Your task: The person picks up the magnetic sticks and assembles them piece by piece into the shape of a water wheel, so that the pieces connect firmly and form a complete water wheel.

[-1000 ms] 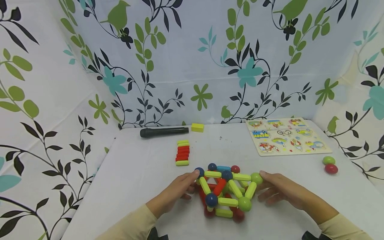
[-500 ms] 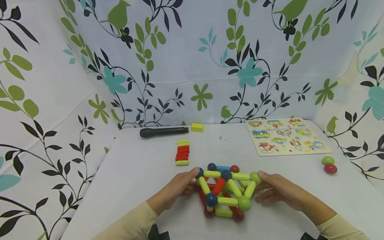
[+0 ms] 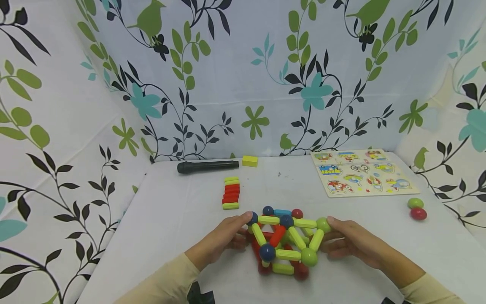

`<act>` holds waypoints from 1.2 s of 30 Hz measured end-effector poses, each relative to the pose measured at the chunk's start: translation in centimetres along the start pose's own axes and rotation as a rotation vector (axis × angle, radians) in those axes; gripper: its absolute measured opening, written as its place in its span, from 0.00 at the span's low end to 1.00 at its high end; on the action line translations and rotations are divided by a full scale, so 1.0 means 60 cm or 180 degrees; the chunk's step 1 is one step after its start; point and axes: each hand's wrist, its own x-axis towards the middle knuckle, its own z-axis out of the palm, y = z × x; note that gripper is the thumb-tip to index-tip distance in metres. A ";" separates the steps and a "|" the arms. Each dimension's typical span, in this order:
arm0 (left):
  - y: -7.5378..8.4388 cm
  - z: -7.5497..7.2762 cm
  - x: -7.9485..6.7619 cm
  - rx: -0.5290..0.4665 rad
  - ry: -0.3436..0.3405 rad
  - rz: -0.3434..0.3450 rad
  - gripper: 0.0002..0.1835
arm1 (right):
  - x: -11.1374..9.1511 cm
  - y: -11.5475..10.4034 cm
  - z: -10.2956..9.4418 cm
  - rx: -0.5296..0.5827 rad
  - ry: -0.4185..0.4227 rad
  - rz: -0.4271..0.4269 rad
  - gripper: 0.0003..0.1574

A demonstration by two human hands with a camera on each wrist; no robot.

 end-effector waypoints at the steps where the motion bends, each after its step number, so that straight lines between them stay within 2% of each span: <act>1: 0.000 0.000 0.000 -0.0001 0.0009 -0.0005 0.45 | 0.000 0.000 0.000 0.0001 -0.0004 -0.0016 0.42; 7: -0.001 -0.001 -0.003 0.0031 0.0068 0.0007 0.45 | -0.001 0.002 -0.001 -0.0068 -0.0040 -0.0173 0.41; 11: -0.001 -0.005 -0.004 -0.0008 0.0024 0.0167 0.43 | -0.001 0.002 -0.002 -0.0164 0.0015 -0.0316 0.39; 18: -0.007 -0.012 -0.005 -0.0081 -0.0108 0.0477 0.42 | -0.002 0.000 -0.005 -0.0536 0.0299 -0.0661 0.38; 24: -0.009 -0.012 -0.013 -0.0012 -0.0093 0.0643 0.42 | -0.003 -0.002 -0.004 -0.1046 0.0574 -0.0876 0.35; 26: -0.011 -0.014 -0.016 0.0024 -0.0118 0.0735 0.43 | -0.004 -0.001 -0.005 -0.1099 0.0544 -0.1013 0.37; 32: -0.022 -0.021 -0.024 0.0294 -0.0230 0.1048 0.48 | -0.008 0.005 -0.014 -0.0979 0.0185 -0.1552 0.39; 36: -0.033 -0.023 -0.024 0.0622 -0.0229 0.1348 0.51 | -0.006 0.012 -0.017 -0.1137 0.0064 -0.1712 0.46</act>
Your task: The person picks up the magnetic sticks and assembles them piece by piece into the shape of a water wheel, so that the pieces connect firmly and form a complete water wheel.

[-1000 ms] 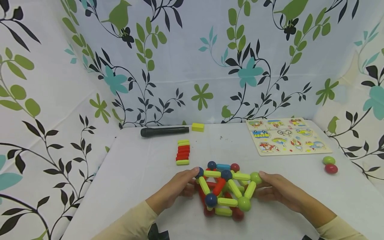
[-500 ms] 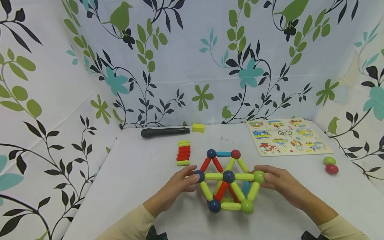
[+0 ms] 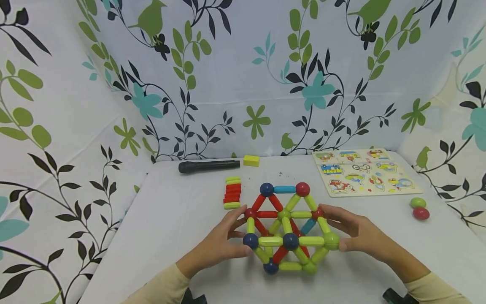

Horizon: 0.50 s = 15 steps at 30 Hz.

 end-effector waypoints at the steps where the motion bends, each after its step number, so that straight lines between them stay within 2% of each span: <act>1: -0.003 0.000 -0.001 0.0070 -0.0011 0.0073 0.52 | 0.000 0.001 0.001 -0.0104 -0.0020 -0.0028 0.50; 7: -0.012 0.006 -0.007 0.0359 -0.0044 0.0373 0.57 | -0.004 -0.001 0.009 -0.0656 0.0003 0.0024 0.66; 11: -0.014 0.007 -0.008 0.0422 -0.0026 0.0480 0.56 | -0.005 -0.005 0.011 -0.0763 0.0026 0.0084 0.68; 15: -0.011 0.006 -0.009 0.0477 -0.0024 0.0478 0.56 | -0.005 -0.005 0.009 -0.0821 -0.0003 0.0168 0.68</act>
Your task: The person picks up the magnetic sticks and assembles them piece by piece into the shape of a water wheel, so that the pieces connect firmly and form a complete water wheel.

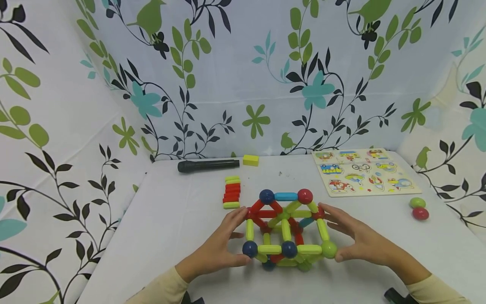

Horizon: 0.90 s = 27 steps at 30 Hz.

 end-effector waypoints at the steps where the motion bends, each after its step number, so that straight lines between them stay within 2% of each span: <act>1: 0.001 -0.001 -0.001 0.0020 0.0002 -0.0011 0.57 | 0.000 0.000 0.000 -0.0009 -0.0012 0.0020 0.67; 5: 0.004 -0.002 -0.002 0.0105 0.0016 -0.0034 0.57 | 0.002 0.001 0.000 -0.0035 -0.0046 0.0067 0.67; 13: 0.001 -0.001 -0.001 0.0240 0.0026 0.0050 0.57 | 0.003 0.002 -0.001 -0.0147 -0.0065 0.0038 0.68; 19: 0.005 -0.006 0.001 0.0316 -0.0033 0.0020 0.57 | 0.002 0.001 -0.004 -0.0139 -0.0118 0.0017 0.66; 23: 0.012 -0.020 0.003 0.0460 -0.0157 -0.0034 0.61 | 0.001 -0.001 -0.007 -0.0074 -0.0202 0.0099 0.64; 27: 0.013 -0.048 0.008 0.0705 -0.0299 -0.0118 0.64 | 0.000 -0.002 -0.012 0.0000 -0.0295 0.0218 0.62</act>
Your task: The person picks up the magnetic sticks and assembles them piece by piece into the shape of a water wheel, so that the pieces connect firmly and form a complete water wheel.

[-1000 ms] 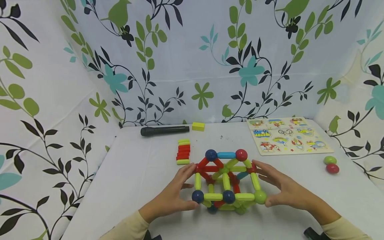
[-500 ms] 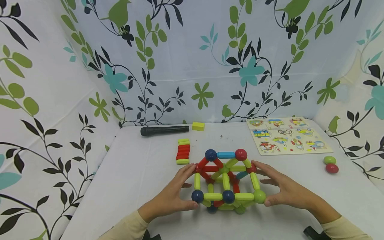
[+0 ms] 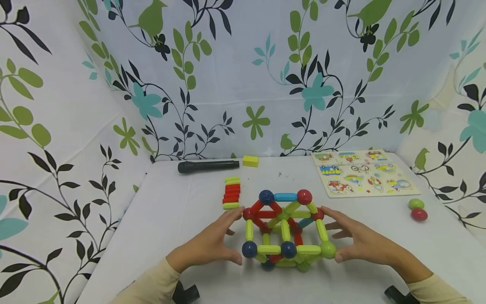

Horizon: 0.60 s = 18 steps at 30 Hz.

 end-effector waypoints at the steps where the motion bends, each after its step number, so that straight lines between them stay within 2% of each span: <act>1: -0.005 -0.009 0.003 0.0083 0.0016 -0.0002 0.62 | -0.001 0.000 -0.001 -0.0001 -0.0005 0.0015 0.62; 3: -0.019 -0.028 0.009 0.0315 0.0179 -0.0066 0.55 | -0.002 0.002 -0.002 -0.0055 0.0025 0.0012 0.62; 5: -0.035 -0.043 0.020 0.0621 0.0434 -0.0215 0.44 | -0.003 0.004 -0.004 -0.0111 0.0059 0.0011 0.60; 8: -0.056 -0.054 0.044 0.1110 0.0728 -0.0477 0.29 | -0.006 0.007 -0.006 -0.0193 0.0120 0.0026 0.54; 10: -0.067 -0.052 0.060 0.1454 0.0729 -0.0582 0.24 | -0.007 0.005 -0.006 -0.0254 0.0173 0.0053 0.48; 13: -0.080 -0.046 0.081 0.1876 0.0650 -0.0532 0.19 | -0.008 -0.001 -0.005 -0.0391 0.0281 0.0045 0.43; 18: -0.098 -0.036 0.100 0.2264 0.0594 -0.0497 0.11 | -0.011 -0.009 -0.005 -0.0472 0.0418 0.0006 0.38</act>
